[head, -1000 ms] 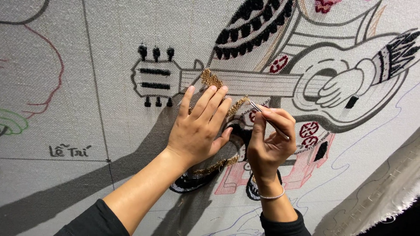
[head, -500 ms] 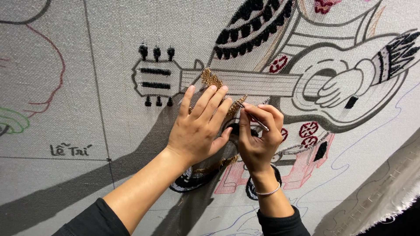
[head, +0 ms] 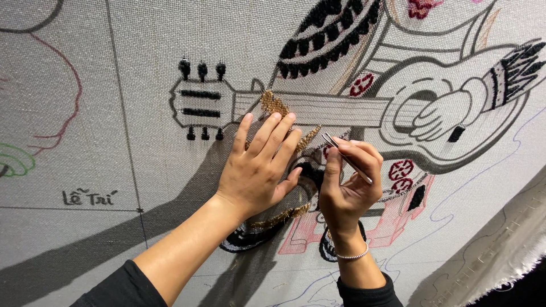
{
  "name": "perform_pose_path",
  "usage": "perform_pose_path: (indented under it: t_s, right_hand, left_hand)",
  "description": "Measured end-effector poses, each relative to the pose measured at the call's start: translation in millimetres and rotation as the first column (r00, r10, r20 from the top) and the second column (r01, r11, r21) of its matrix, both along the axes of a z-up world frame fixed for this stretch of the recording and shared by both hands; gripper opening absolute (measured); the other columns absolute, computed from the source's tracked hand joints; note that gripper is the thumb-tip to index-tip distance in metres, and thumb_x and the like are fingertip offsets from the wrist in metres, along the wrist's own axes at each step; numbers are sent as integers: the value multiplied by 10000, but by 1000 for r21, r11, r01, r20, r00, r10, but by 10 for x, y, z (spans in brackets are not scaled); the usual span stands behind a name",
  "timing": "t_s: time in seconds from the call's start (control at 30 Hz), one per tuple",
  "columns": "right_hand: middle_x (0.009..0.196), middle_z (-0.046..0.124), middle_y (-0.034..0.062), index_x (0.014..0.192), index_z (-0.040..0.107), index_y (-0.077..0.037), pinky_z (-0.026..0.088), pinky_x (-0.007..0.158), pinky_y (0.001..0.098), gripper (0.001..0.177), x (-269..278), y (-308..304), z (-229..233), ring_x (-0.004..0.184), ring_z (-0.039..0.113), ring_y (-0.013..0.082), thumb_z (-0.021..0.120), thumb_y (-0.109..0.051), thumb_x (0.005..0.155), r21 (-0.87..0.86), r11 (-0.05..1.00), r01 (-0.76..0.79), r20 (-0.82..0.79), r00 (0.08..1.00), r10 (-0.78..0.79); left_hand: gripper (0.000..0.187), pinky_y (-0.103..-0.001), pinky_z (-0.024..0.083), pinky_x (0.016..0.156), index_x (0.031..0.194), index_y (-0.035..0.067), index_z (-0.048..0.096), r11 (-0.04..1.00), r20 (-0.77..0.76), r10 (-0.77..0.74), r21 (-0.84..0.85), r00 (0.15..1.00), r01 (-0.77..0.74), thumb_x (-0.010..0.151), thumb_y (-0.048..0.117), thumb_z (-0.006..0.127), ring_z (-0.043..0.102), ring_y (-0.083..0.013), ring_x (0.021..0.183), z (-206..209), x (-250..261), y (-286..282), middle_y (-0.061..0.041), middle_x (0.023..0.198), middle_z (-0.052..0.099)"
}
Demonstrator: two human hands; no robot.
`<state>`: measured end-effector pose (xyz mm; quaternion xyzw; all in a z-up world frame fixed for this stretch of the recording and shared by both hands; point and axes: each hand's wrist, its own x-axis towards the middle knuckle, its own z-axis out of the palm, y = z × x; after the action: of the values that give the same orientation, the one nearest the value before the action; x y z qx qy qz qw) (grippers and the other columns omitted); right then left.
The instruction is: The person uses tweezers and scissors to trim and refine threads on a large tufted rug or embroidery piece.
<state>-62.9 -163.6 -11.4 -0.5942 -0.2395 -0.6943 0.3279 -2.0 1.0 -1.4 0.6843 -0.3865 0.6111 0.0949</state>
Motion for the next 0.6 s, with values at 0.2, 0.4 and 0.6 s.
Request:
perform_pose_path:
  t_s: [0.2,0.4,0.6]
  right_hand:
    - [1269,576,95,1173,637,-16,589,1016,258,200,21,30,15,1148,657,144,706,57,1000,-71,997,36,-52,998,-39]
    - [1233,543,95,1146,686,-32,599,932,240,197,48,24,25,1012,661,109,739,43,972,-109,988,111,-74,990,-119]
    - [1226,565,81,1136,681,-27,599,951,247,191,59,20,10,1049,652,122,746,47,973,-106,986,131,-62,988,-138]
  left_hand:
    - [670,-550,147,1269,1469,84,532,1000,-5,-15,2,1000,15,957,505,632,339,-277,1486,7,-5,4,-135,1562,441]
    - [659,-550,153,1267,1465,87,533,1000,0,-25,-2,1000,25,957,493,634,338,-278,1489,17,-14,14,-136,1563,445]
    - [655,-550,156,1265,1461,87,536,1000,-3,-20,-1,1000,20,957,493,635,337,-279,1488,15,-20,10,-142,1559,446]
